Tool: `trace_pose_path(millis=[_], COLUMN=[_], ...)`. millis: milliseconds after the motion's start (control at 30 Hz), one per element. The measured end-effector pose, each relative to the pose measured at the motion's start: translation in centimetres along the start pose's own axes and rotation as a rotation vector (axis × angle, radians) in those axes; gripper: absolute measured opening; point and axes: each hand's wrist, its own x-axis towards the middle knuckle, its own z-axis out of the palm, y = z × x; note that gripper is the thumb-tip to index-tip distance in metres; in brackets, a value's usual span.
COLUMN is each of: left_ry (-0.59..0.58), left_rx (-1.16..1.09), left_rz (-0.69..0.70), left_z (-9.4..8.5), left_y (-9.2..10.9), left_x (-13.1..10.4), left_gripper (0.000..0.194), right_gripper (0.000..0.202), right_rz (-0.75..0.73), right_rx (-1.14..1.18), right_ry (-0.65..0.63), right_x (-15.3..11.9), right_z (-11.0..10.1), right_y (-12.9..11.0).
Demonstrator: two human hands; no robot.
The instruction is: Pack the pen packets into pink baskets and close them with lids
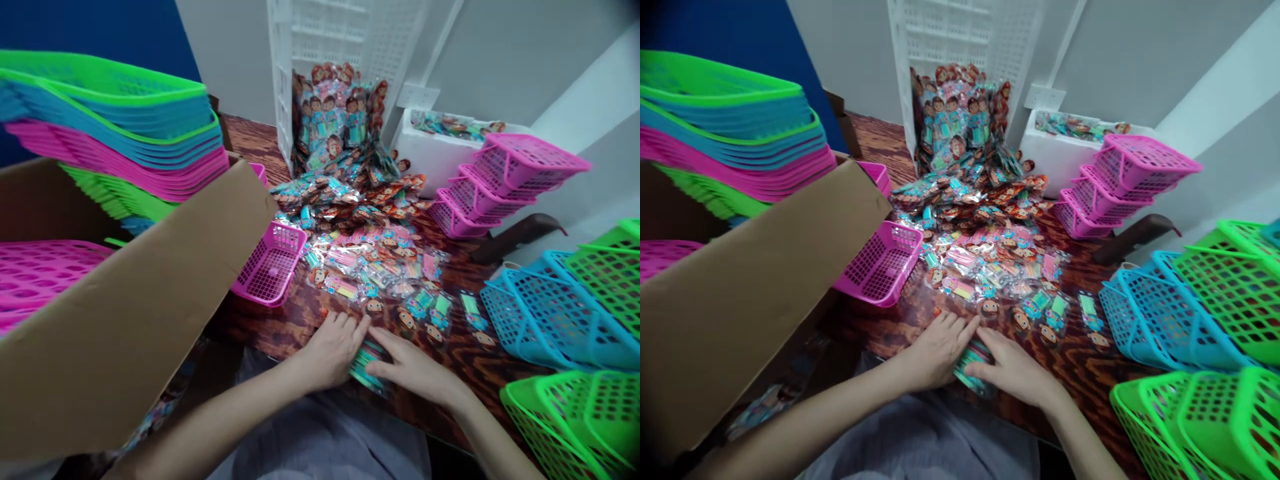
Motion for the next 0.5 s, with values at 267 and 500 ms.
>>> trace_pose_path(millis=[267, 500], left_ry=[-0.017, 0.158], left_rx=[-0.036, -0.733], left_rz=[0.028, -0.337], left_z=[-0.2, -3.2], left_y=[-0.5, -1.2], left_x=[1.0, -2.7], left_gripper=[0.041, 0.058], right_gripper=[0.033, 0.037], right_rz=[0.012, 0.035], right_rx=[0.015, 0.168], right_ry=[0.270, 0.525], right_x=[1.6, 5.1], right_z=[0.6, -3.8], right_y=[-0.1, -0.9])
